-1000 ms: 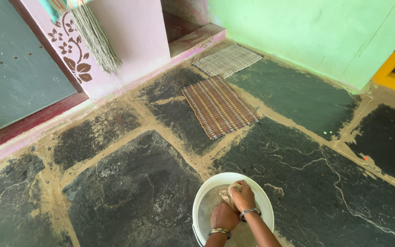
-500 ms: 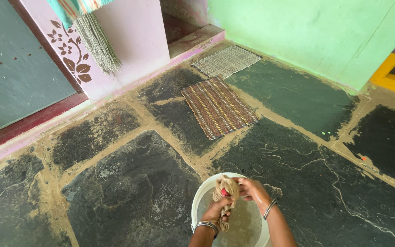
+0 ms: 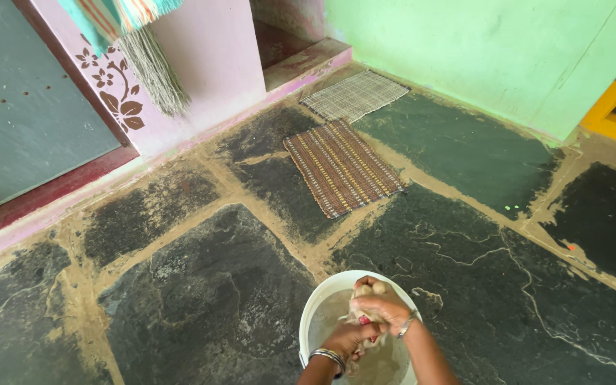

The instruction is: The person mops the floor with a cloth, then rinses the cloth in a bucket of water and wrings it out before wiping a ledge near a window.

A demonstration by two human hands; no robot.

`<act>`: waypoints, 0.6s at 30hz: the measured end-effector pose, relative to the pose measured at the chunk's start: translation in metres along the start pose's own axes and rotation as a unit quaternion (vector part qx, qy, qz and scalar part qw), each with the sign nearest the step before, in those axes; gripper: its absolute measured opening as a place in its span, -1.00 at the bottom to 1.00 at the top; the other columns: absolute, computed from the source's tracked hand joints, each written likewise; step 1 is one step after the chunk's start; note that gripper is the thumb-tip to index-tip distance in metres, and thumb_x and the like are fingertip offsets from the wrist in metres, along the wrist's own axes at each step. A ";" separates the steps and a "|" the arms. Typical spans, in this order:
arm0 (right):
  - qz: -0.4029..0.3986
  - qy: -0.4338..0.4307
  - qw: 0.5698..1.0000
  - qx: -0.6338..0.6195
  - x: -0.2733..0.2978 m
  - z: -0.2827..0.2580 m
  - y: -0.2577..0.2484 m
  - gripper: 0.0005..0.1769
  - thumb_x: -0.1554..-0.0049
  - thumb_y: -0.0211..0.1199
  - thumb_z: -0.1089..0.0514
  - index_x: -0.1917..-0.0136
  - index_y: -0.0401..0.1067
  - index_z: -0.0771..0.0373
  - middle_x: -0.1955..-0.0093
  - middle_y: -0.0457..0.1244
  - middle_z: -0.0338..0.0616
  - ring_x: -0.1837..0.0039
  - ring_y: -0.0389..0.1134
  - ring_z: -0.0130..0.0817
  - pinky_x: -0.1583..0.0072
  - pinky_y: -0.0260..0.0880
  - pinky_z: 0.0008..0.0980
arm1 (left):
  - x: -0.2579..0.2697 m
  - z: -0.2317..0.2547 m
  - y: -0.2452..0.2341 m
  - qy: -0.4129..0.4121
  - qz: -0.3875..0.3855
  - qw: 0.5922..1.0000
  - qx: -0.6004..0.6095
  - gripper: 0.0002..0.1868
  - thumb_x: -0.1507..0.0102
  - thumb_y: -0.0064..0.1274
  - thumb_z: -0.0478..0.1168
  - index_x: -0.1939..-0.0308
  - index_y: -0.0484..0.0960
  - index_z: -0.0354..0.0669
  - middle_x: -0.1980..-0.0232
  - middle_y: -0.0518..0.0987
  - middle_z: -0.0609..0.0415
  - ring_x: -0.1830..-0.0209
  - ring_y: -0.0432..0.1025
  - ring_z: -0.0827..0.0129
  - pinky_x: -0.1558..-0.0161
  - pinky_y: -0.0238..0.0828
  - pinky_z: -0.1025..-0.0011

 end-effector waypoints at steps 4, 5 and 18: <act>0.069 -0.109 0.984 0.120 -0.038 0.039 -0.002 -0.63 0.21 0.46 0.40 0.11 0.48 0.22 0.20 0.36 -0.18 0.15 0.39 -0.37 0.15 0.50 -0.34 | -0.024 -0.011 0.005 0.080 0.150 0.969 -0.177 -0.52 0.01 0.39 -0.03 0.27 0.74 -0.42 0.34 0.73 -0.02 0.37 0.61 0.36 0.24 0.59 0.32; 0.065 -0.164 0.975 0.132 -0.042 0.044 -0.002 -0.65 0.20 0.46 0.39 0.12 0.48 0.25 0.21 0.34 -0.18 0.17 0.37 -0.38 0.14 0.47 -0.34 | -0.027 -0.014 0.006 0.060 0.165 0.954 -0.244 -0.48 -0.03 0.39 0.01 0.19 0.68 -0.41 0.23 0.68 -0.09 0.23 0.59 0.25 0.12 0.56 0.28; 0.301 -0.077 0.893 0.325 -0.027 0.049 0.001 -0.30 0.09 0.51 -0.06 -0.20 0.24 0.12 -0.04 0.36 0.02 -0.13 0.43 -0.07 -0.15 0.50 -0.18 | 0.000 0.010 0.026 0.012 0.212 0.871 -0.443 -0.46 -0.22 0.22 0.06 -0.13 0.45 -0.13 0.08 0.65 -0.09 0.10 0.60 0.09 0.10 0.59 0.15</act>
Point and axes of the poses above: each hand's wrist, its own x-axis away from the middle knuckle, its own y-axis out of the palm, z = x × y, the point moved 2 cm from there along -x, towards the middle knuckle
